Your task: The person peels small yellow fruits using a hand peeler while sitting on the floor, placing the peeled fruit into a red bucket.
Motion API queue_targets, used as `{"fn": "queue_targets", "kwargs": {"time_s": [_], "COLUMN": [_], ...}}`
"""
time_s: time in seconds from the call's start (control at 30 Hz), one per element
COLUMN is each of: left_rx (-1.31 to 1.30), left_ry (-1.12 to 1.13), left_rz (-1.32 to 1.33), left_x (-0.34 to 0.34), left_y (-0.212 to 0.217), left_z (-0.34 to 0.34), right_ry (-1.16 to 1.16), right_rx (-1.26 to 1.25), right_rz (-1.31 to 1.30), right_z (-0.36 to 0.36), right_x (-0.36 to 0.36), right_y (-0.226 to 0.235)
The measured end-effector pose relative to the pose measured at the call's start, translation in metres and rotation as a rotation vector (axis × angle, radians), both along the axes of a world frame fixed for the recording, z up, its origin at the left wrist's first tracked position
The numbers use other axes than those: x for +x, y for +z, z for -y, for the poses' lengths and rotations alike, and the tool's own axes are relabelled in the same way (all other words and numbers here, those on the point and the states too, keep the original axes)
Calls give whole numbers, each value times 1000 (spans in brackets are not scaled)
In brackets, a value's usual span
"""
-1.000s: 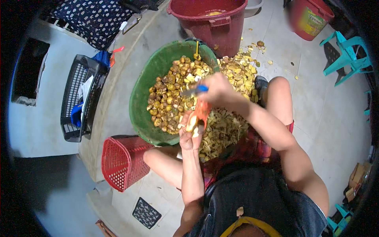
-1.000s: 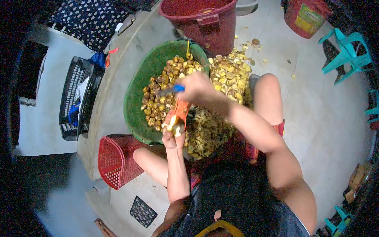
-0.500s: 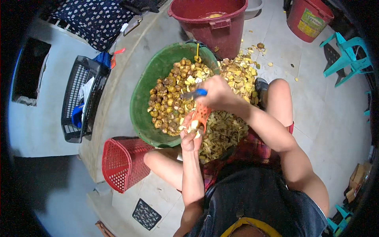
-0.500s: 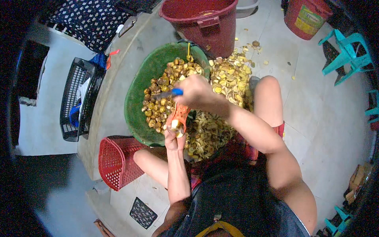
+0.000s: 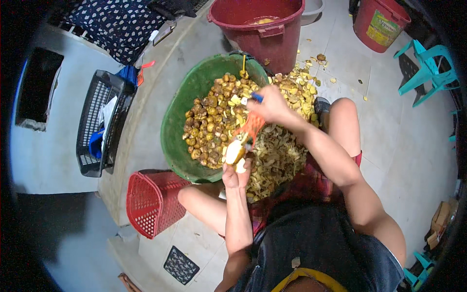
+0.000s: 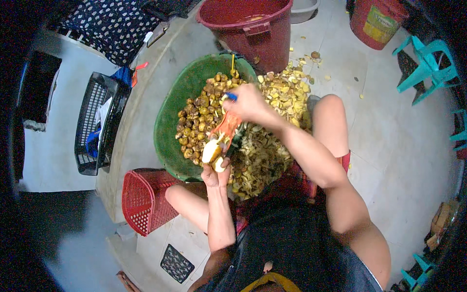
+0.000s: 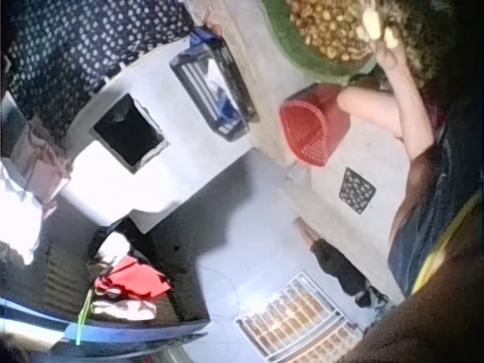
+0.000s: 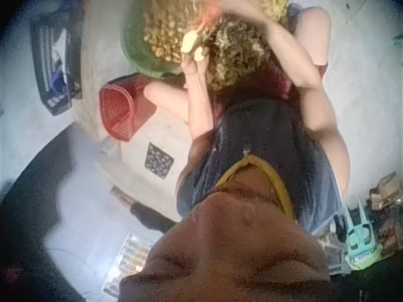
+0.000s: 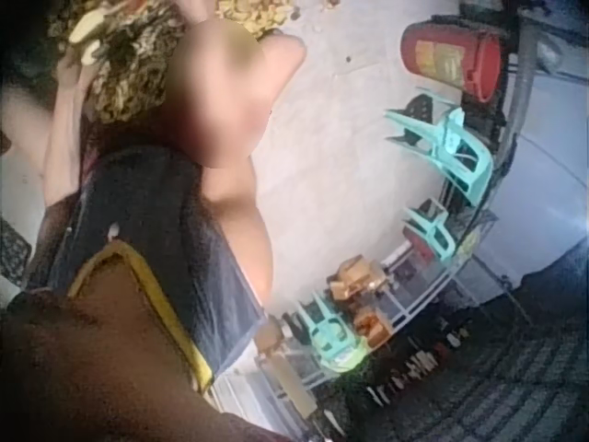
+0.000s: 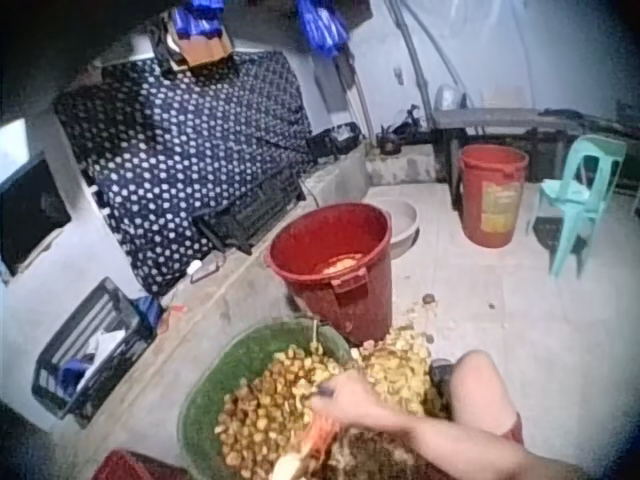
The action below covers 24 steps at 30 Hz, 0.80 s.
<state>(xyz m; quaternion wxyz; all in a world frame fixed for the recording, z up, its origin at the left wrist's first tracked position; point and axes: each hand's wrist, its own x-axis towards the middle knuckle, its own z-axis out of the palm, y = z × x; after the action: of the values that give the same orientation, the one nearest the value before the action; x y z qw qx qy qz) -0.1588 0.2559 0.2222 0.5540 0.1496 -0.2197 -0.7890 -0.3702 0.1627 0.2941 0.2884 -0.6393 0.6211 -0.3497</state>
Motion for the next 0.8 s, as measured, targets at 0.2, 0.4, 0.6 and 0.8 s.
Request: {"fn": "queue_targets", "kwargs": {"time_s": [0.2, 0.4, 0.6, 0.8], "left_rx": [48, -39, 0, 24], "left_ry": [52, 68, 57, 56], "left_rz": [51, 193, 86, 35], "left_x": [-2, -7, 0, -5], "left_y": [-3, 16, 10, 6], "left_z": [-4, 2, 2, 3], "right_ry": [-29, 161, 83, -119], "right_rx": [49, -44, -59, -20], "right_rz": [-81, 8, 80, -34], "right_z": [4, -22, -11, 7], "right_x": [-15, 8, 5, -18], "right_y": [-11, 19, 9, -23]}}
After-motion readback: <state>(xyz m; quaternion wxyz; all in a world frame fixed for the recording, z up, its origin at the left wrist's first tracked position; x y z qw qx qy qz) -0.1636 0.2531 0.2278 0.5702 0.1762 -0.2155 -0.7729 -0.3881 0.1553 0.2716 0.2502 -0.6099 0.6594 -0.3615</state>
